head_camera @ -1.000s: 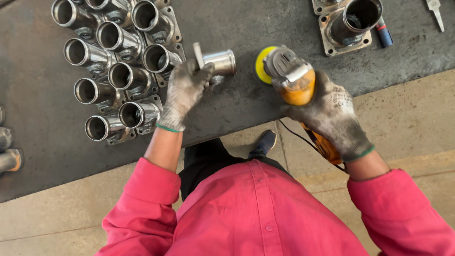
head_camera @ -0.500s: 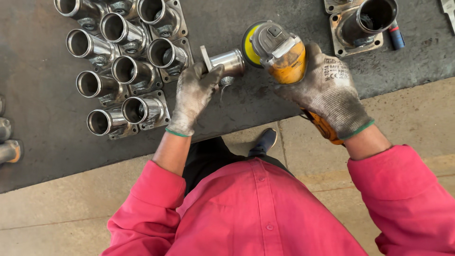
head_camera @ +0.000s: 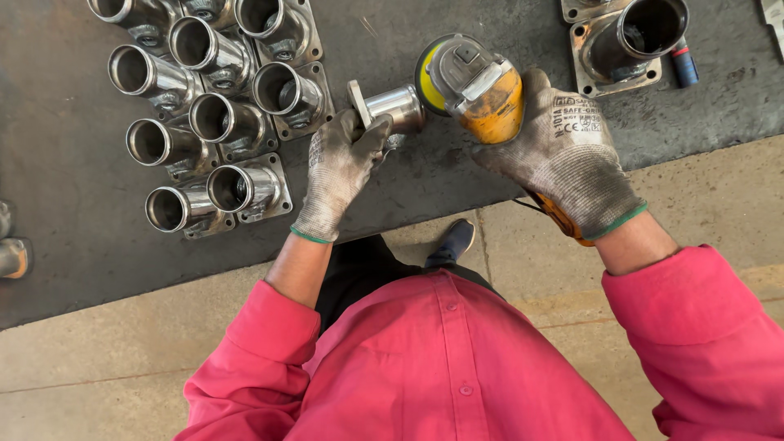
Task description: The person picks up a metal flanged pipe fitting from the workbench, holds it steady with one hand, and grinds its edges and surfaces with an angle grinder, producing sparks. They rotate the fitting to grind different sides, then set it down and pick up the next fitting to repeat the process.
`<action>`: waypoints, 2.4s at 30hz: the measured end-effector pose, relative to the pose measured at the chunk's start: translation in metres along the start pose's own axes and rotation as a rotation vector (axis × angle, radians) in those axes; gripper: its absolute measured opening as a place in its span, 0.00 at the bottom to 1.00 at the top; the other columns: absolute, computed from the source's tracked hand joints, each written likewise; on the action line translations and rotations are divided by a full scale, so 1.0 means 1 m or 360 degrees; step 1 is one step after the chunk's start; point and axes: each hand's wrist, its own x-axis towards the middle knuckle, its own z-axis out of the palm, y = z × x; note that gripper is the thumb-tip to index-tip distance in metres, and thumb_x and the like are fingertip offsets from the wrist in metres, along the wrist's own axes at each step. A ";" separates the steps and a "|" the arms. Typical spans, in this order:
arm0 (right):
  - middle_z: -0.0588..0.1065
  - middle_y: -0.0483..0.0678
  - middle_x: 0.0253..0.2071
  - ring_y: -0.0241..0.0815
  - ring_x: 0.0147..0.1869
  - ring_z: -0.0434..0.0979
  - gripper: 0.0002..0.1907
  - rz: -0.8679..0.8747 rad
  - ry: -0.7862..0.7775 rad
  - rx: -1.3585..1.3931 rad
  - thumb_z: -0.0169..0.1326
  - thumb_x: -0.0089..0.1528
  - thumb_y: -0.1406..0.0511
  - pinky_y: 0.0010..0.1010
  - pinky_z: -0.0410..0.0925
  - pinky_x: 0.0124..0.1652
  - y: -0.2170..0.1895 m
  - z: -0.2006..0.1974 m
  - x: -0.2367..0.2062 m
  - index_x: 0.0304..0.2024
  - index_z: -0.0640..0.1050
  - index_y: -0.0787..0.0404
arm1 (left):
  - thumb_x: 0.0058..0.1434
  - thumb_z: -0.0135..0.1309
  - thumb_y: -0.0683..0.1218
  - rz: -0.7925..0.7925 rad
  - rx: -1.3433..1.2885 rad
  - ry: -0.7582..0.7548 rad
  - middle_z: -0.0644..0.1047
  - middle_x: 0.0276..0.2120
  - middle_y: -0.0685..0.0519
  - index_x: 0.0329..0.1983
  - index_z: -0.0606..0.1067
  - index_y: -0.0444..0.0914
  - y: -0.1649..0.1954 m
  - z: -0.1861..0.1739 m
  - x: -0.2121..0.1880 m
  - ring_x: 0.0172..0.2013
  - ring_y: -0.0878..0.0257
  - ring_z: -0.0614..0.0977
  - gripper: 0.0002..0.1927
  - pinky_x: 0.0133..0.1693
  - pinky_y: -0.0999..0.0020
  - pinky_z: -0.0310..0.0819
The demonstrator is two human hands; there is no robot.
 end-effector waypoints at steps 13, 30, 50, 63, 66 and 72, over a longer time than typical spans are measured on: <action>0.78 0.61 0.38 0.57 0.40 0.81 0.38 -0.0086 0.0157 -0.0037 0.68 0.56 0.51 0.45 0.74 0.39 -0.005 0.012 -0.030 0.57 0.68 0.68 | 0.64 0.59 0.55 0.0096 0.0112 0.0014 0.79 0.20 0.51 0.31 0.78 0.34 -0.003 -0.009 0.010 0.21 0.65 0.81 0.19 0.26 0.66 0.73; 0.79 0.62 0.42 0.60 0.46 0.80 0.43 -0.0063 0.0010 0.0008 0.70 0.51 0.48 0.47 0.73 0.42 -0.008 -0.010 0.000 0.57 0.68 0.68 | 0.62 0.58 0.60 0.0073 0.0144 0.0061 0.79 0.20 0.52 0.37 0.78 0.35 0.005 -0.001 -0.002 0.22 0.63 0.83 0.22 0.27 0.65 0.75; 0.77 0.57 0.37 0.51 0.35 0.82 0.42 -0.0127 0.0053 -0.0603 0.65 0.56 0.48 0.42 0.76 0.32 -0.025 0.017 -0.062 0.62 0.66 0.66 | 0.65 0.61 0.53 0.0092 -0.0051 -0.0066 0.76 0.19 0.52 0.30 0.78 0.33 -0.023 -0.015 0.024 0.21 0.68 0.76 0.18 0.23 0.69 0.69; 0.79 0.61 0.45 0.63 0.49 0.81 0.42 0.0177 -0.0016 0.0297 0.71 0.48 0.51 0.48 0.73 0.46 0.023 0.020 -0.053 0.56 0.68 0.65 | 0.68 0.58 0.48 0.0005 0.0200 -0.0134 0.79 0.25 0.56 0.45 0.80 0.34 -0.008 -0.010 0.009 0.20 0.66 0.74 0.11 0.22 0.67 0.66; 0.78 0.62 0.45 0.63 0.49 0.80 0.42 0.0195 0.0034 0.0317 0.72 0.47 0.52 0.48 0.73 0.46 0.024 0.020 -0.045 0.55 0.69 0.65 | 0.65 0.59 0.45 0.0193 0.0133 -0.0040 0.79 0.23 0.56 0.42 0.82 0.34 -0.004 -0.009 0.023 0.22 0.70 0.76 0.09 0.24 0.70 0.67; 0.78 0.62 0.46 0.63 0.51 0.80 0.39 0.0116 0.0099 0.0370 0.71 0.50 0.52 0.49 0.73 0.48 0.019 0.022 -0.029 0.55 0.70 0.65 | 0.66 0.61 0.47 0.0209 -0.0086 -0.0042 0.77 0.23 0.55 0.36 0.80 0.31 -0.003 -0.010 0.026 0.23 0.70 0.75 0.12 0.26 0.70 0.69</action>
